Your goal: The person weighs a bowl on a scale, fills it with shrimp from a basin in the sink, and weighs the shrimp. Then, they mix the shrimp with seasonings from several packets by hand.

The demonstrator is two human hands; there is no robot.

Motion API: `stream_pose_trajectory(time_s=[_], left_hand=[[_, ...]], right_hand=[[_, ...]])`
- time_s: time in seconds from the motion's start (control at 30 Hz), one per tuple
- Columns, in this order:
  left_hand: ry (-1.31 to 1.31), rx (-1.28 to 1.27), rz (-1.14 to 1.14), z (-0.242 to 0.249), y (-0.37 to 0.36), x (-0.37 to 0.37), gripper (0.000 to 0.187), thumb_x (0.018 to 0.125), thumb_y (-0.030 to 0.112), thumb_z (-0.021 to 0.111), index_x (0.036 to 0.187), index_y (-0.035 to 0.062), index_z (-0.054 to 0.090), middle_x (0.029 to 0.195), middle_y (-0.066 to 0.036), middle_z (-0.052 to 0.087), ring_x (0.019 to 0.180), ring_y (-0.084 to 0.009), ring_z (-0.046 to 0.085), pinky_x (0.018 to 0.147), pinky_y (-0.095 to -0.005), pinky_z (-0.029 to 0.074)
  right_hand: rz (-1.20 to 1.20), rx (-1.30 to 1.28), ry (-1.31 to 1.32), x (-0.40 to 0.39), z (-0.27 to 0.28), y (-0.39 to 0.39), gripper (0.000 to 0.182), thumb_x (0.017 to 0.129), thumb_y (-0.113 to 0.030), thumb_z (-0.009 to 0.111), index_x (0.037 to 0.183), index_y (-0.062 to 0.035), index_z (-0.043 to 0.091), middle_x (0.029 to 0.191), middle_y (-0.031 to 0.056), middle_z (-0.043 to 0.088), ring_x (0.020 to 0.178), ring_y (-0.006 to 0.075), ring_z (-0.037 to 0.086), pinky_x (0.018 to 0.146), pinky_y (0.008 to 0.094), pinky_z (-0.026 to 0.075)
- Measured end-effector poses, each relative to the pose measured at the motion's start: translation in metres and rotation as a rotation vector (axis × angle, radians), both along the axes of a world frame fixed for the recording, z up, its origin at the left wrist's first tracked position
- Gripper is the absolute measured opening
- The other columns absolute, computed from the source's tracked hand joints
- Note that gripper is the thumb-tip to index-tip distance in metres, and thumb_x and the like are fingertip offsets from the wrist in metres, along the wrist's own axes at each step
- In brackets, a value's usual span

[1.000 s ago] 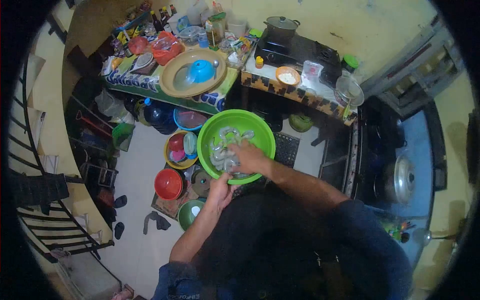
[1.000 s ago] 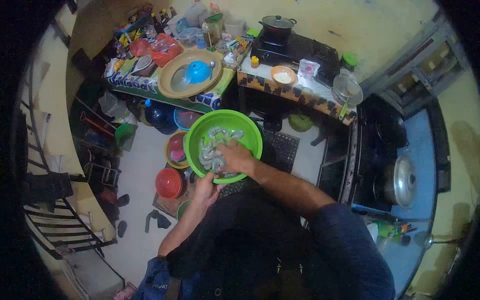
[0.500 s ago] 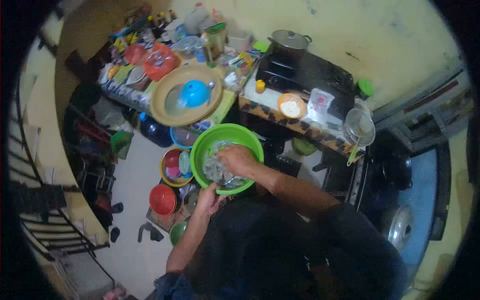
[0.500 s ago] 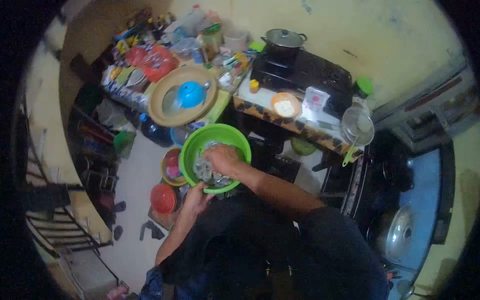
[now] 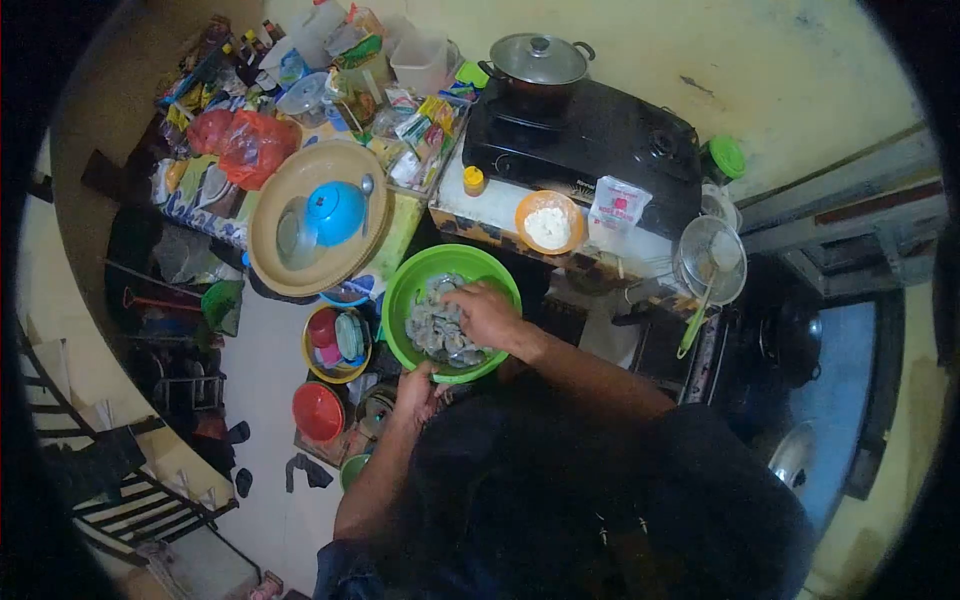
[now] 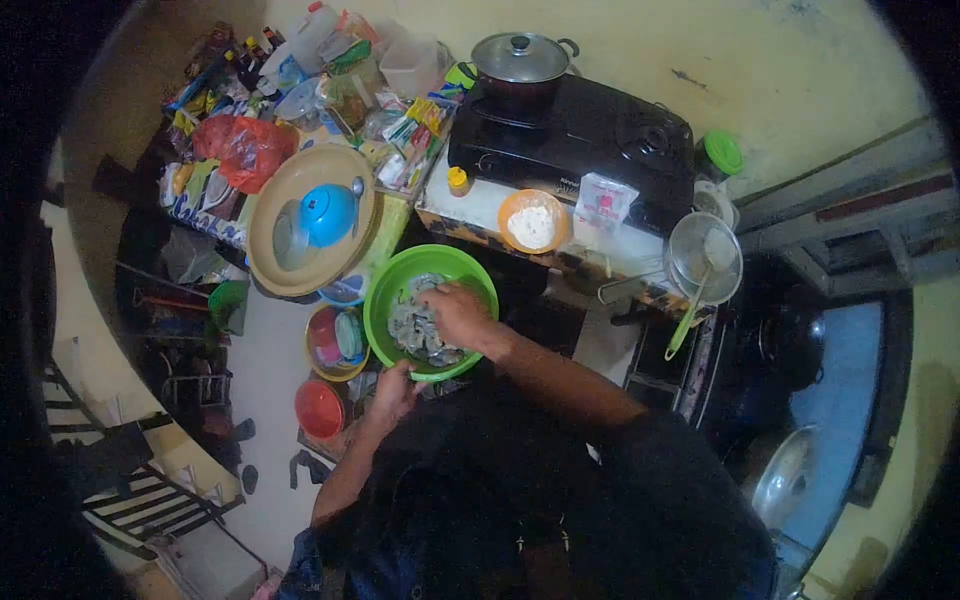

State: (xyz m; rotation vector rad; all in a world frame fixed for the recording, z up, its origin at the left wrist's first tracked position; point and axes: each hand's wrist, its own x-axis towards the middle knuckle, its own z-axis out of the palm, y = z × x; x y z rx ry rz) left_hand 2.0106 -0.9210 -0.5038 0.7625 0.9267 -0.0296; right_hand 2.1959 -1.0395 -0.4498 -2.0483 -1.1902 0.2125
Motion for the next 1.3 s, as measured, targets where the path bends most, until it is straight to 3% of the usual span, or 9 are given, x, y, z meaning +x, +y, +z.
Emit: stream_pose_trajectory(time_s=[0.1, 0.17, 0.2, 0.23, 0.33, 0.43, 0.6, 0.9, 1.3], left_hand=[[0.038, 0.008, 0.060, 0.004, -0.006, 0.014, 0.016, 0.083, 0.005, 0.050, 0.099, 0.0008, 0.049, 0.091, -0.011, 0.055, 0.075, -0.0221, 0.058, 0.053, -0.0325, 0.046], [0.002, 0.001, 0.077, 0.004, -0.006, 0.017, 0.014, 0.081, 0.003, 0.051, 0.095, -0.0022, 0.050, 0.085, -0.012, 0.055, 0.061, -0.0197, 0.055, 0.040, -0.0279, 0.039], [-0.013, -0.017, 0.043, -0.007, -0.003, 0.015, 0.015, 0.082, 0.003, 0.051, 0.096, -0.0019, 0.050, 0.086, -0.012, 0.055, 0.062, -0.0199, 0.056, 0.040, -0.0282, 0.040], [-0.026, -0.035, 0.008, -0.027, 0.005, 0.009, 0.016, 0.082, 0.004, 0.051, 0.097, -0.0016, 0.050, 0.088, -0.013, 0.056, 0.063, -0.0201, 0.057, 0.041, -0.0286, 0.041], [0.056, 0.008, -0.044, -0.046, 0.016, -0.001, 0.019, 0.083, 0.004, 0.050, 0.101, -0.0007, 0.049, 0.091, -0.014, 0.056, 0.066, -0.0213, 0.059, 0.043, -0.0304, 0.044], [-0.001, 0.183, -0.046, -0.045, 0.009, -0.001, 0.022, 0.084, 0.004, 0.051, 0.105, -0.0004, 0.047, 0.093, -0.014, 0.056, 0.069, -0.0229, 0.060, 0.047, -0.0320, 0.048], [0.012, 0.023, 0.074, -0.016, 0.012, 0.013, 0.025, 0.084, 0.001, 0.050, 0.108, -0.0017, 0.045, 0.103, -0.015, 0.055, 0.074, -0.0265, 0.062, 0.055, -0.0348, 0.055], [0.034, 0.071, 0.244, 0.024, -0.004, 0.024, 0.022, 0.083, -0.003, 0.045, 0.104, -0.0016, 0.046, 0.082, -0.012, 0.054, 0.058, -0.0211, 0.053, 0.042, -0.0304, 0.039], [-0.040, -0.020, 0.049, -0.033, 0.025, -0.018, 0.021, 0.087, 0.001, 0.041, 0.107, 0.0053, 0.046, 0.089, -0.010, 0.052, 0.065, -0.0236, 0.055, 0.045, -0.0324, 0.046]], right_hand=[[-0.245, 0.195, 0.032, 0.019, 0.005, -0.022, 0.020, 0.074, -0.007, 0.067, 0.093, -0.0072, 0.066, 0.083, 0.0137, 0.063, 0.082, 0.0324, 0.062, 0.076, 0.0419, 0.050], [-0.460, 0.315, 0.343, 0.045, -0.021, -0.050, 0.017, 0.075, -0.013, 0.070, 0.089, -0.0062, 0.066, 0.079, 0.0121, 0.063, 0.076, 0.0283, 0.063, 0.071, 0.0396, 0.051], [-0.633, 0.217, 0.176, 0.064, -0.060, -0.067, 0.014, 0.076, -0.014, 0.070, 0.084, -0.0043, 0.064, 0.078, 0.0117, 0.063, 0.073, 0.0222, 0.063, 0.067, 0.0366, 0.051], [-0.703, 0.038, 0.400, 0.088, -0.094, -0.092, 0.018, 0.081, -0.018, 0.068, 0.088, -0.0030, 0.062, 0.078, 0.0089, 0.061, 0.068, 0.0189, 0.061, 0.060, 0.0346, 0.051], [-0.964, 0.384, 1.210, 0.116, -0.126, -0.113, 0.027, 0.085, -0.026, 0.063, 0.098, -0.0032, 0.059, 0.079, 0.0062, 0.059, 0.064, 0.0177, 0.060, 0.056, 0.0325, 0.051], [-1.078, 0.411, 1.241, 0.127, -0.112, -0.099, 0.035, 0.088, -0.034, 0.058, 0.106, -0.0042, 0.056, 0.081, 0.0048, 0.057, 0.063, 0.0174, 0.060, 0.052, 0.0307, 0.051], [-1.139, 0.370, 1.251, 0.134, -0.117, -0.090, 0.032, 0.088, -0.032, 0.057, 0.103, -0.0040, 0.056, 0.081, 0.0066, 0.060, 0.066, 0.0167, 0.061, 0.053, 0.0307, 0.051], [-1.081, 0.507, 1.282, 0.142, -0.127, -0.097, 0.030, 0.090, -0.028, 0.056, 0.106, -0.0033, 0.056, 0.084, 0.0071, 0.060, 0.068, 0.0163, 0.060, 0.057, 0.0301, 0.052], [-0.979, 0.588, 1.204, 0.121, -0.144, -0.089, 0.035, 0.088, -0.027, 0.063, 0.108, 0.0012, 0.056, 0.085, 0.0082, 0.059, 0.063, 0.0147, 0.057, 0.055, 0.0280, 0.051]])
